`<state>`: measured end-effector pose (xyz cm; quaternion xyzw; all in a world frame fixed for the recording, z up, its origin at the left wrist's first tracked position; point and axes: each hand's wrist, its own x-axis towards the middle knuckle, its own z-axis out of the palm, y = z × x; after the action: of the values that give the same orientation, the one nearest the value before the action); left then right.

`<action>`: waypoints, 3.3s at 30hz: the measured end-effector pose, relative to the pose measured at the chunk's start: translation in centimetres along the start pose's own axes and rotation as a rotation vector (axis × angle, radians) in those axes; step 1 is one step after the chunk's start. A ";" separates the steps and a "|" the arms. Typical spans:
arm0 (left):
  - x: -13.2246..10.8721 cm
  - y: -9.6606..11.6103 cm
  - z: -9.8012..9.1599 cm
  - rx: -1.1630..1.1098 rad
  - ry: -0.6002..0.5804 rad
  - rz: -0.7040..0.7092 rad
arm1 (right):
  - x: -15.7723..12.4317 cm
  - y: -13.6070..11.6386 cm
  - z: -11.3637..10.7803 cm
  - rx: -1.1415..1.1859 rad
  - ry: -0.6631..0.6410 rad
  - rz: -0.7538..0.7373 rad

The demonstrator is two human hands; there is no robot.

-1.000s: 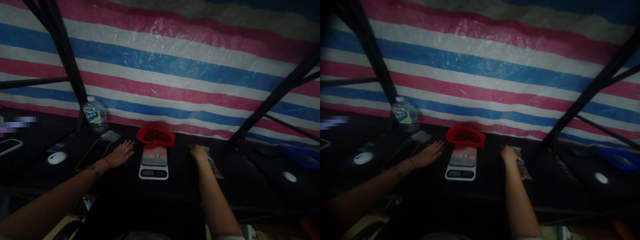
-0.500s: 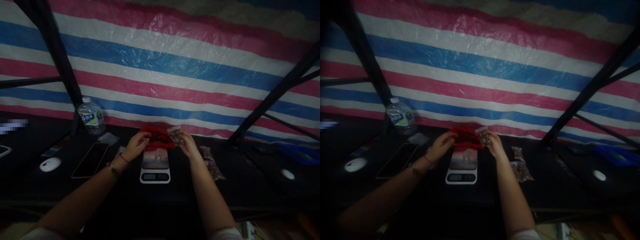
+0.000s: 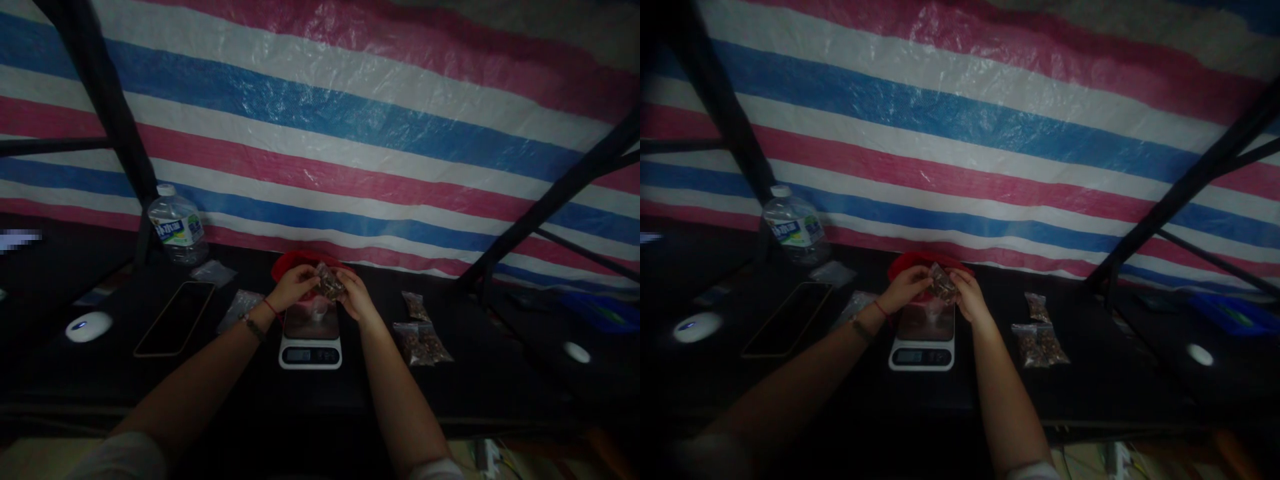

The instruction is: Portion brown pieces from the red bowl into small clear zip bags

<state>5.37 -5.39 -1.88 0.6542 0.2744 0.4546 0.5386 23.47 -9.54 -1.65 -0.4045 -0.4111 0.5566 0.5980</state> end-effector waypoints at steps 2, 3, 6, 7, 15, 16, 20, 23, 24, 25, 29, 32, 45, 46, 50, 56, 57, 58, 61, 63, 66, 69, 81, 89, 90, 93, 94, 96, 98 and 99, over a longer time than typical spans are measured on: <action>-0.3 -0.1 -0.3 -0.059 0.136 0.016 | 0.0 0.2 -0.4 -0.074 0.066 -0.069; -0.4 -0.1 -0.4 -0.095 0.204 0.029 | 0.0 0.2 -0.7 -0.148 0.080 -0.093; -0.5 -0.2 -0.7 -0.177 0.326 0.049 | -0.4 0.0 -1.7 -0.418 -0.082 -0.111; -0.5 -0.2 -0.7 -0.191 0.337 0.049 | -0.6 -0.1 -1.8 -0.482 -0.192 -0.103; -0.7 -0.5 -0.9 -0.158 0.321 -0.017 | -2.1 0.5 0.2 -0.693 -0.486 -0.092; -0.8 -0.5 -0.9 -0.122 0.328 -0.026 | -2.1 0.7 0.4 -0.684 -0.492 -0.080; -0.9 -0.5 -0.6 0.017 0.296 -0.015 | -1.9 1.0 0.4 -0.635 -0.433 -0.112; -1.1 -0.4 -0.1 0.079 0.236 -0.016 | -1.6 0.9 0.1 -0.617 -0.250 -0.237; -1.1 -0.4 0.0 0.090 0.214 -0.021 | -1.4 0.9 0.0 -0.600 -0.203 -0.268; -1.1 -0.4 0.0 0.099 0.187 -0.023 | -1.4 0.9 0.1 -0.582 -0.171 -0.291; -1.2 -0.6 0.0 0.127 0.084 -0.027 | -1.4 1.0 0.8 -0.602 -0.105 -0.316; -1.3 -1.0 0.0 0.115 0.037 -0.055 | -1.6 0.9 1.3 -0.698 -0.051 -0.351; -1.6 -0.4 0.2 0.136 -0.128 0.012 | -2.6 -0.3 1.9 -0.930 -0.135 -0.484; -1.6 -0.4 0.2 0.138 -0.130 0.011 | -2.6 -0.4 1.9 -0.911 -0.143 -0.476; -1.6 -0.5 0.0 0.105 -0.127 -0.004 | -2.7 -0.7 1.7 -0.839 -0.181 -0.432; -1.9 0.0 0.4 0.231 -0.139 0.075 | -2.6 -0.4 1.7 -0.922 -0.149 -0.454; -1.9 0.1 0.5 0.276 -0.130 0.095 | -2.7 -0.3 1.8 -0.976 -0.125 -0.478; -1.9 0.1 0.6 0.318 -0.114 0.113 | -2.8 -0.3 1.9 -1.030 -0.099 -0.503; -1.9 0.2 0.9 0.431 -0.037 0.138 | -3.0 -0.2 2.3 -1.135 0.016 -0.563; -1.9 0.3 1.0 0.487 0.011 0.133 | -2.9 -0.2 2.2 -1.140 0.118 -0.583; -1.8 0.8 1.0 0.513 0.084 0.156 | -2.7 -0.3 1.8 -1.054 0.176 -0.570; -1.8 1.4 0.7 0.520 0.161 0.233 | -2.1 -0.1 1.3 -0.878 0.107 -0.540; -1.8 1.7 -0.1 0.442 0.133 0.356 | -1.0 1.3 0.6 0.026 0.036 0.002; -0.5 2.2 -2.9 0.598 0.209 0.254 | -0.5 1.3 -0.3 0.220 -0.001 0.063; -0.4 2.3 -3.5 0.656 0.196 0.253 | -0.3 1.4 -0.4 0.240 0.014 0.054; -0.6 2.4 -5.0 0.865 0.137 0.270 | 0.1 1.7 -0.7 0.272 0.074 0.014; -0.9 2.4 -5.4 0.926 0.101 0.273 | 0.2 1.8 -0.8 0.271 0.096 -0.003; -1.5 2.1 -6.0 1.015 0.009 0.266 | 0.4 2.0 -0.8 0.258 0.121 -0.032; -2.0 1.8 -6.2 1.065 -0.081 0.240 | 0.5 2.4 -0.8 0.236 0.138 -0.056; -2.3 1.6 -6.3 1.085 -0.117 0.223 | 0.6 2.6 -0.8 0.218 0.149 -0.067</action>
<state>-1.42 -4.88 -0.97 0.8868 0.3679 0.2654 0.0878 23.38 -8.83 -4.32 -0.3632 -0.3163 0.5460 0.6855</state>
